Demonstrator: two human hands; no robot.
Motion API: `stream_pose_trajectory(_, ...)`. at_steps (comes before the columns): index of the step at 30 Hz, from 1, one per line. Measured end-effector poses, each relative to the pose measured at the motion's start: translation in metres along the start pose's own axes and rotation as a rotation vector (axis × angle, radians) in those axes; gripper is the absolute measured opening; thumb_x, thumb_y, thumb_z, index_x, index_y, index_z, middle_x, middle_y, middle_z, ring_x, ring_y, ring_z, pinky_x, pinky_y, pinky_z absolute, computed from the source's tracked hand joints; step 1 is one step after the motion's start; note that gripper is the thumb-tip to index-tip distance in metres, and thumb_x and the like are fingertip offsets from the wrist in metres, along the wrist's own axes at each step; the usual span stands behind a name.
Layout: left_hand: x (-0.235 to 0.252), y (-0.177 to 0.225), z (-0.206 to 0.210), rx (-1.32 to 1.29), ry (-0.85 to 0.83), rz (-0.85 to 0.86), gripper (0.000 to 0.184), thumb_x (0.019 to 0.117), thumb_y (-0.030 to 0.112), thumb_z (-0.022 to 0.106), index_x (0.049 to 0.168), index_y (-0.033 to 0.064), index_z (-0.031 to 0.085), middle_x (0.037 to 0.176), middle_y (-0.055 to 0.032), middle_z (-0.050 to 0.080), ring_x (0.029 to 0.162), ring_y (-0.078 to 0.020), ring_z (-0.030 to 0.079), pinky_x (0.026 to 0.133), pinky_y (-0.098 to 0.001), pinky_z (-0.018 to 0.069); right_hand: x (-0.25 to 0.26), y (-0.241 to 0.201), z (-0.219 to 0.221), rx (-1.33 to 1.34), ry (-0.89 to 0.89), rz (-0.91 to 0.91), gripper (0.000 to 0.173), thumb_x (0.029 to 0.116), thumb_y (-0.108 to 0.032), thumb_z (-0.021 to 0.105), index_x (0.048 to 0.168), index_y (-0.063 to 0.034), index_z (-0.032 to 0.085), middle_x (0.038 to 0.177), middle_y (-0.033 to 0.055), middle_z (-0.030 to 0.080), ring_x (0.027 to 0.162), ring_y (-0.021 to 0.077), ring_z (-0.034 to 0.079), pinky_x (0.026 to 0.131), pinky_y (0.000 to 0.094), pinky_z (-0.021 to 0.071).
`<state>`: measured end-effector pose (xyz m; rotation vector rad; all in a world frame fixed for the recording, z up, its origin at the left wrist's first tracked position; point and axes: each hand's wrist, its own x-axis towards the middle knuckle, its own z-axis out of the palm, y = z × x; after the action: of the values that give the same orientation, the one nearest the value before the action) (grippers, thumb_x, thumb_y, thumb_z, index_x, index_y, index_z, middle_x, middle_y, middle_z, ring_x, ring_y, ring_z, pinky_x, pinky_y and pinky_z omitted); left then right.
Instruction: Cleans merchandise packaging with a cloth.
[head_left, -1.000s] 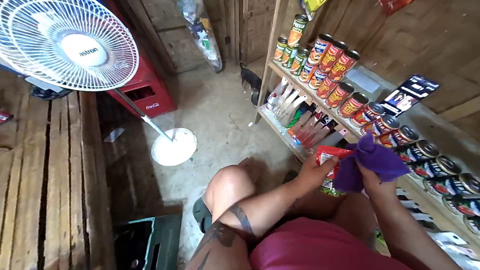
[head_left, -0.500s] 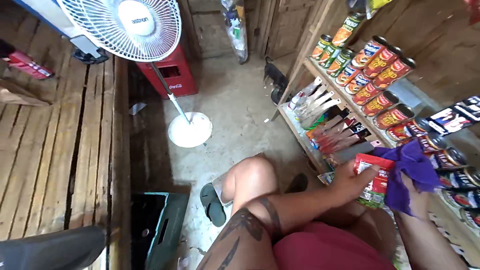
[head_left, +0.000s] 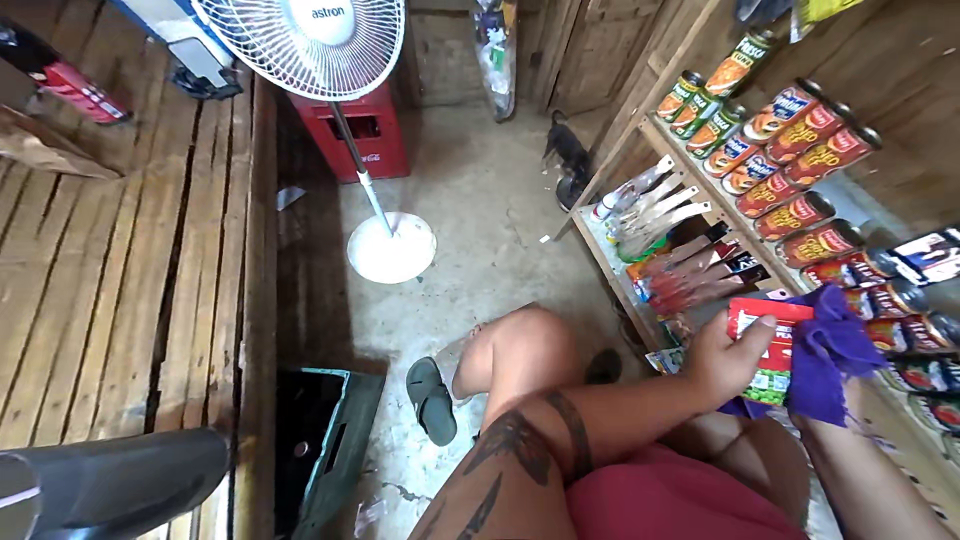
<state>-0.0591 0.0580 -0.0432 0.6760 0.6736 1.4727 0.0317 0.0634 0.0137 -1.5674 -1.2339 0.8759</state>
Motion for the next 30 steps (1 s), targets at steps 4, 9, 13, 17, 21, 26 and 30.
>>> stream_pose_trajectory(4,0.002,0.006,-0.002,-0.057,0.066,0.04,0.036,0.1069,0.013,0.048,0.133,-0.0115,0.049,0.112,-0.0219,0.066,0.099,-0.0187,0.069,0.093,-0.037,0.0565,-0.008,0.018,-0.012,-0.013,-0.031,0.111,0.021,0.1039,0.008,0.038,0.12,0.0171,0.048,0.094,0.0087,0.057,0.084,-0.0026,0.055,0.083,0.0109,0.0468)
stream_pose_trajectory(9,0.006,0.008,-0.006,-0.072,0.177,0.022,0.034,0.1069,0.019,0.047,0.132,-0.0049,0.051,0.102,-0.0154,0.068,0.09,-0.0174,0.07,0.086,-0.0375,0.0591,-0.016,0.044,-0.019,-0.061,-0.096,-0.022,0.026,0.1034,0.002,0.044,0.12,0.0207,0.053,0.106,0.0147,0.066,0.097,-0.0023,0.06,0.092,0.0115,0.0469)
stream_pose_trajectory(13,0.007,0.003,-0.007,-0.05,0.205,-0.035,0.037,0.108,0.027,0.046,0.134,0.0019,0.05,0.102,-0.0117,0.07,0.088,-0.0179,0.07,0.081,-0.0389,0.0601,-0.023,0.064,-0.031,-0.254,-0.131,-0.137,0.038,0.1048,-0.013,0.048,0.128,0.0174,0.053,0.121,0.02,0.063,0.112,0.0026,0.058,0.1,0.0179,0.0451)
stream_pose_trajectory(17,0.01,-0.001,-0.008,-0.078,0.117,-0.025,0.038,0.1099,0.025,0.038,0.137,-0.0004,0.046,0.102,-0.0131,0.071,0.09,-0.0205,0.072,0.082,-0.0408,0.062,-0.02,0.066,-0.037,-0.262,-0.153,-0.119,0.04,0.1029,-0.017,0.055,0.13,0.0124,0.057,0.124,0.0211,0.065,0.116,0.0137,0.062,0.105,0.0293,0.0479)
stream_pose_trajectory(21,0.005,-0.004,-0.002,-0.047,0.016,-0.041,0.036,0.1102,0.02,0.033,0.138,-0.0031,0.039,0.102,-0.0133,0.071,0.092,-0.0202,0.073,0.084,-0.0394,0.0622,-0.01,0.06,-0.042,-0.279,-0.151,-0.165,0.042,0.1044,-0.023,0.053,0.127,0.0112,0.06,0.123,0.0239,0.066,0.119,0.0226,0.063,0.106,0.0376,0.0479)
stream_pose_trajectory(26,-0.007,-0.022,0.003,0.076,-0.095,-0.05,0.036,0.107,0.018,0.039,0.134,-0.0061,0.041,0.106,-0.0093,0.07,0.096,-0.0133,0.071,0.089,-0.0341,0.0598,0.011,0.058,-0.049,-0.2,-0.053,-0.277,0.037,0.1026,-0.022,0.055,0.12,0.0097,0.065,0.115,0.0203,0.069,0.113,0.0168,0.065,0.102,0.0316,0.05)
stream_pose_trajectory(30,-0.013,-0.024,0.005,0.121,-0.183,-0.078,0.034,0.1063,0.016,0.042,0.133,-0.0056,0.043,0.104,-0.0085,0.071,0.094,-0.0137,0.072,0.088,-0.0349,0.0609,0.02,0.061,-0.057,-0.184,0.0,-0.302,0.037,0.1012,-0.023,0.058,0.12,0.0081,0.066,0.114,0.0189,0.07,0.112,0.0161,0.065,0.101,0.032,0.0508)
